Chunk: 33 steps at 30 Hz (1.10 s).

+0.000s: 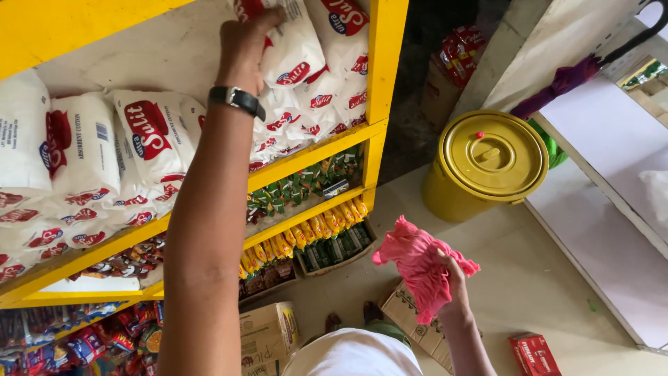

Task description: Wiping and organizing bags of absorbent cotton on a grocery store shelf using a cloth

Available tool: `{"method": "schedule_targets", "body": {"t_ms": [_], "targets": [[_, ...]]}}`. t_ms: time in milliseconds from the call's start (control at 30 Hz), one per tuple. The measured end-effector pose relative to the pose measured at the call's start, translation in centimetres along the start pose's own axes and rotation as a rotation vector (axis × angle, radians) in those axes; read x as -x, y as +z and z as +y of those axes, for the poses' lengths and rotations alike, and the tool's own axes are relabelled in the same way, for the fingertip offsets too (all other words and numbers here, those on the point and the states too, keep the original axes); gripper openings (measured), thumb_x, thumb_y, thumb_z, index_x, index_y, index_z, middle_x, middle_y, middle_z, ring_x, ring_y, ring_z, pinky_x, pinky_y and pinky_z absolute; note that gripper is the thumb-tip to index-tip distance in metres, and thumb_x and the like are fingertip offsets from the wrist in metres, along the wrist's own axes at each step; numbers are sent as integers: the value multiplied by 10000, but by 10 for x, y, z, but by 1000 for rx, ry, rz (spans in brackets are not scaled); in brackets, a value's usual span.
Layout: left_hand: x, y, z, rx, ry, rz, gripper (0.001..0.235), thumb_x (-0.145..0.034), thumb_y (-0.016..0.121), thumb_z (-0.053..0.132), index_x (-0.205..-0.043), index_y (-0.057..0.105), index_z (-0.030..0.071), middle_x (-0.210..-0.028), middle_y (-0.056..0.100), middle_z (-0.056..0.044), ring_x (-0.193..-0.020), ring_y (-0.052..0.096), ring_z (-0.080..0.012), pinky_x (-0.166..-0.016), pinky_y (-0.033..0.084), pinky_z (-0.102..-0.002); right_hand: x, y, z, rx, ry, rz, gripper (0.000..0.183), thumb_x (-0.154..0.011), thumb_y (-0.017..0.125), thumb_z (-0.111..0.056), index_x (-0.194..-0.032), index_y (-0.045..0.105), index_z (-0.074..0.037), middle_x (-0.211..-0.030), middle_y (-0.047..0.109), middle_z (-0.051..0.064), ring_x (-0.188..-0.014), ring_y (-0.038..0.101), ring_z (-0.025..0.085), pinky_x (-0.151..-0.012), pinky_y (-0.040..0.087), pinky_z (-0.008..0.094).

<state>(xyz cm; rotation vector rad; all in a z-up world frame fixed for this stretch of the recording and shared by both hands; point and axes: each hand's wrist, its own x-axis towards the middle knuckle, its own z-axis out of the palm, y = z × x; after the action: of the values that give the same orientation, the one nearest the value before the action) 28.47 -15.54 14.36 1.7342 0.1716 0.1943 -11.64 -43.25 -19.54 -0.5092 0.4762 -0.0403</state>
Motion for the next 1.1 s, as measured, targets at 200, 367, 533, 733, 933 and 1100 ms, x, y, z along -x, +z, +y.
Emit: {"method": "schedule_targets", "body": {"t_ms": [200, 367, 533, 733, 933, 1100], "targets": [[35, -44, 2, 562, -144, -189, 523, -643, 966, 344, -1031, 794, 39, -867, 787, -84, -822, 776, -298, -693, 636, -436, -11, 10, 4, -22, -15, -97, 314, -958, 753, -279, -1188, 672, -82, -1066, 724, 162, -895, 738, 348, -704, 669, 460], [91, -82, -30, 842, -151, -375, 704, -767, 881, 429, -1385, 699, 143, -1349, 741, -152, -1287, 685, -469, -662, 679, -552, -21, 19, 10, -28, -20, -183, 319, -984, 761, -296, -1208, 682, -83, -1077, 736, 172, -913, 751, 361, -718, 679, 476], [191, -96, -91, 858, -229, -203, 673, -924, 771, 489, -1496, 606, 175, -1435, 710, -129, -1285, 700, -366, -899, 682, -570, -37, 22, 29, -74, -9, -145, 414, -1036, 736, -341, -1274, 686, -6, -1203, 730, 278, -1071, 740, 459, -915, 609, 591], [248, -96, -183, 1024, -277, -283, 522, -997, 779, 338, -1475, 677, 152, -1295, 811, -187, -1072, 823, -316, -983, 676, -508, -49, 43, 52, 170, 26, -121, 620, -1087, 652, -505, -1385, 697, 36, -1320, 749, 332, -1202, 756, 451, -1028, 618, 596], [271, -102, -263, 573, 228, -307, 605, -1097, 671, 295, -1635, 420, 174, -1417, 673, -250, -1152, 705, -346, -1027, 575, -468, -28, 156, 45, 987, -516, -483, 554, -1032, 661, -526, -1384, 773, -113, -1283, 802, 202, -1242, 759, 330, -1065, 613, 453], [281, -95, -298, -85, 795, -275, 769, -1194, 546, 281, -1823, 108, 222, -1617, 483, -304, -1294, 545, -374, -1132, 432, -445, -30, 221, 53, 1065, -839, -941, 370, -1184, 527, -484, -998, 568, -166, -668, 546, -56, -498, 550, 82, -895, 724, 386]]}}
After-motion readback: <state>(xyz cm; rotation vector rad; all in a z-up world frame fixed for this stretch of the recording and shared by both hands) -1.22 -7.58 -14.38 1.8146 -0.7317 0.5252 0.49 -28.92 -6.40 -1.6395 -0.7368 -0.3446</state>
